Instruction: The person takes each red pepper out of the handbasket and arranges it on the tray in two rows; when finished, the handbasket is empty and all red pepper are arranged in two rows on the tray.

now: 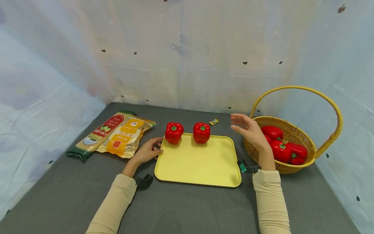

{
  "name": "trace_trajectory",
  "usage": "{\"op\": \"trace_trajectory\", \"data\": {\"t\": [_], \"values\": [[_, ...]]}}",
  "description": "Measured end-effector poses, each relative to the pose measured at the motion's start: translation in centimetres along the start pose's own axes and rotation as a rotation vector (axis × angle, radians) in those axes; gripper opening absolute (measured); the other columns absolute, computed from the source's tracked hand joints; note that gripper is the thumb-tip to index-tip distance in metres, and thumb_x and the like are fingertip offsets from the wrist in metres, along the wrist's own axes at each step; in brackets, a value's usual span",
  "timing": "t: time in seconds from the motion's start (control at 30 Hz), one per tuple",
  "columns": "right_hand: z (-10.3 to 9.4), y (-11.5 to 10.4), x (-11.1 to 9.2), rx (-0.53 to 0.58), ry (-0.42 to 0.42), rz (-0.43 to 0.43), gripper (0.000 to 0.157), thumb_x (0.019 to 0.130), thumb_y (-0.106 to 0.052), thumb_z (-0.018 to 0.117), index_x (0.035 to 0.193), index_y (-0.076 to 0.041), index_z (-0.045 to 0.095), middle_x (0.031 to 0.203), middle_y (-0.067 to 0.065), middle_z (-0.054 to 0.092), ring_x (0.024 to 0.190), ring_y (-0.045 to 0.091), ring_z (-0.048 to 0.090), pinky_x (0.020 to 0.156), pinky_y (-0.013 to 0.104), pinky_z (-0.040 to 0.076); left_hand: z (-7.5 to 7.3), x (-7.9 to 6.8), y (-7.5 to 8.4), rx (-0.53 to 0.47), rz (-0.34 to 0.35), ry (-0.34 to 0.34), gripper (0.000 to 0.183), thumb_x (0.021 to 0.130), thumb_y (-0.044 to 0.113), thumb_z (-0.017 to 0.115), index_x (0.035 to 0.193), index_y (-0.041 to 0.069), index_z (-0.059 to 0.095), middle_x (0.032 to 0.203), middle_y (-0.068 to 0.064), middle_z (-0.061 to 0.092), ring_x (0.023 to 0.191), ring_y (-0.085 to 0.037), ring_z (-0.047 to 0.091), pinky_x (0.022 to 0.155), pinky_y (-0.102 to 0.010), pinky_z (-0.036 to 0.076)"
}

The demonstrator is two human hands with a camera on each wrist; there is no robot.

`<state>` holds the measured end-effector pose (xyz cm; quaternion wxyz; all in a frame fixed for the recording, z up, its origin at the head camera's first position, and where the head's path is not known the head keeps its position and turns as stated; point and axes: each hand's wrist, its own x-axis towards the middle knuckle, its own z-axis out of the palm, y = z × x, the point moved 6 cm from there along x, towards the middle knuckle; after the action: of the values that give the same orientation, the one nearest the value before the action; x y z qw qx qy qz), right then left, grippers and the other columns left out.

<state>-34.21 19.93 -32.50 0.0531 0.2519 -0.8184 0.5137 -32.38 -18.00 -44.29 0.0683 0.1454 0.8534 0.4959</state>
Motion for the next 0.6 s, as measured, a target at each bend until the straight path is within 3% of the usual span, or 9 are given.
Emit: {"op": "trace_trajectory", "data": {"t": [0.17, 0.33, 0.43, 0.6], "values": [[-2.8, 0.0, -0.8, -0.040, 0.076, 0.000, 0.046, 0.092, -0.017, 0.060, 0.134, -0.004, 0.047, 0.128, 0.012, 0.052, 0.113, 0.020, 0.052, 0.086, 0.016, 0.045, -0.1, -0.6, 1.6, -0.018, 0.001, -0.016, 0.057, 0.088, 0.002, 0.061, 0.139, -0.007, 0.035, 0.110, -0.027, 0.047, 0.072, -0.026, 0.052, 0.059, -0.041, 0.055], [-5.9, 0.2, -1.3, -0.065, 0.160, 0.048, 0.047, 0.091, -0.017, 0.061, 0.135, -0.008, 0.047, 0.126, 0.011, 0.053, 0.106, 0.006, 0.054, 0.081, 0.013, 0.047, -0.4, -1.4, 3.5, -0.001, -0.004, -0.023, 0.056, 0.089, 0.001, 0.060, 0.138, -0.009, 0.035, 0.110, -0.029, 0.047, 0.074, -0.030, 0.053, 0.062, -0.044, 0.055], [-7.8, 0.5, -1.4, -0.075, 0.205, 0.088, 0.050, 0.091, -0.017, 0.061, 0.137, -0.011, 0.044, 0.126, 0.009, 0.052, 0.104, 0.004, 0.053, 0.079, 0.012, 0.046, -0.4, -1.6, 3.9, 0.000, -0.008, -0.019, 0.055, 0.089, 0.001, 0.060, 0.138, -0.009, 0.035, 0.110, -0.028, 0.047, 0.074, -0.029, 0.053, 0.063, -0.044, 0.055], [-10.7, 1.2, -1.5, -0.096, 0.292, 0.156, 0.050, 0.091, -0.022, 0.060, 0.138, -0.017, 0.042, 0.119, -0.008, 0.050, 0.104, 0.004, 0.048, 0.077, 0.011, 0.043, -0.3, -1.5, 3.7, -0.011, -0.017, -0.020, 0.056, 0.089, 0.001, 0.060, 0.138, -0.008, 0.036, 0.110, -0.027, 0.047, 0.073, -0.028, 0.053, 0.062, -0.043, 0.055]]}}
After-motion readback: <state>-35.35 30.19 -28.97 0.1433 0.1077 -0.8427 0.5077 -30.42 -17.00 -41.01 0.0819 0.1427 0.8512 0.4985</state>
